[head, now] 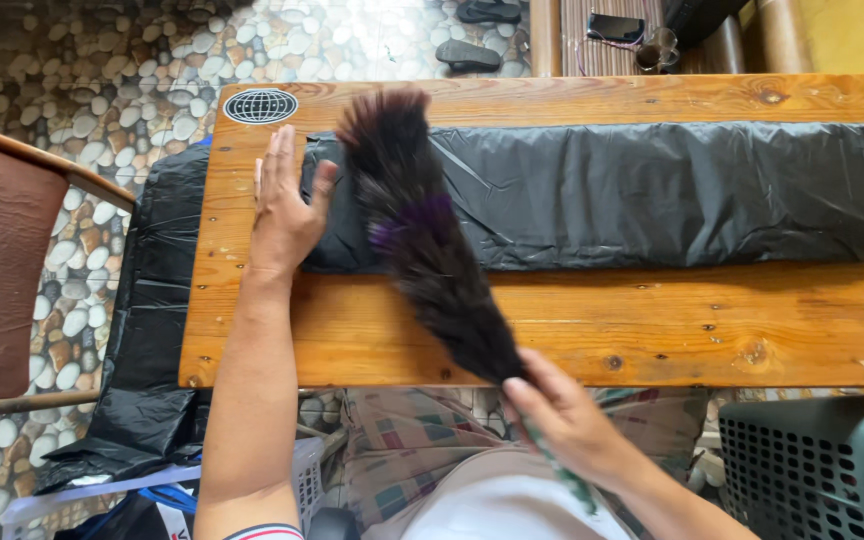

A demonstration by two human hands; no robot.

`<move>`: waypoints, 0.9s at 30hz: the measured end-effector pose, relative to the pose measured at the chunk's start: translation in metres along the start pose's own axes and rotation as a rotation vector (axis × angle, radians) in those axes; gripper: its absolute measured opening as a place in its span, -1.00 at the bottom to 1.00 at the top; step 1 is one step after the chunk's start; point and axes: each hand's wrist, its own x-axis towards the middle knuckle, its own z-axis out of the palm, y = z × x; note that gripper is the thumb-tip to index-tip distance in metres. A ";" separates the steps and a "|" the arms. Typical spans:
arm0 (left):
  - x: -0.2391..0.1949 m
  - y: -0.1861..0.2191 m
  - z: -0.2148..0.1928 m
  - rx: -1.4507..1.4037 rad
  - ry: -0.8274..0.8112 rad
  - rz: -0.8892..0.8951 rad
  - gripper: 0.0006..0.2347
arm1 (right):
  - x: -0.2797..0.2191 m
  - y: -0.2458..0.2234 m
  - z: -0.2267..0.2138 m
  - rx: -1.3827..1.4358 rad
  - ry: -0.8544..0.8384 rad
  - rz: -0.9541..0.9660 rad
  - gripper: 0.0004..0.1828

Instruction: The person zips a small black pouch and places it into a basket. They then retrieve a large black plastic bag, unfold it on a wooden table, and use a feather duster to clean the surface. Finally, they fold the bag neatly by hand.

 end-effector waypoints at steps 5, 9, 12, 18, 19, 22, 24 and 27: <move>-0.002 -0.002 0.007 0.145 -0.224 -0.013 -0.25 | -0.039 0.002 -0.087 0.189 0.491 0.126 -0.58; -0.001 -0.003 0.005 0.113 -0.224 -0.020 -0.27 | -0.063 0.018 -0.164 0.272 0.908 -0.136 -0.74; 0.000 -0.008 0.008 0.100 -0.224 -0.035 -0.30 | -0.069 0.012 -0.160 0.198 1.015 -0.305 -0.75; 0.001 -0.008 0.010 0.054 -0.213 -0.100 -0.33 | -0.049 0.034 -0.065 -0.033 0.530 0.001 -0.60; 0.001 -0.011 0.011 0.060 -0.200 -0.092 -0.34 | -0.046 0.035 -0.046 -0.122 0.219 0.047 -0.48; -0.002 -0.024 0.019 0.130 -0.158 -0.026 -0.36 | -0.021 0.029 -0.047 -0.020 0.141 0.078 -0.42; -0.003 -0.014 0.012 0.124 -0.159 -0.022 -0.34 | -0.016 0.037 -0.088 0.054 0.389 0.053 -0.47; -0.005 -0.011 0.010 0.108 -0.149 -0.025 -0.32 | -0.025 0.023 -0.163 0.105 0.724 -0.028 -0.66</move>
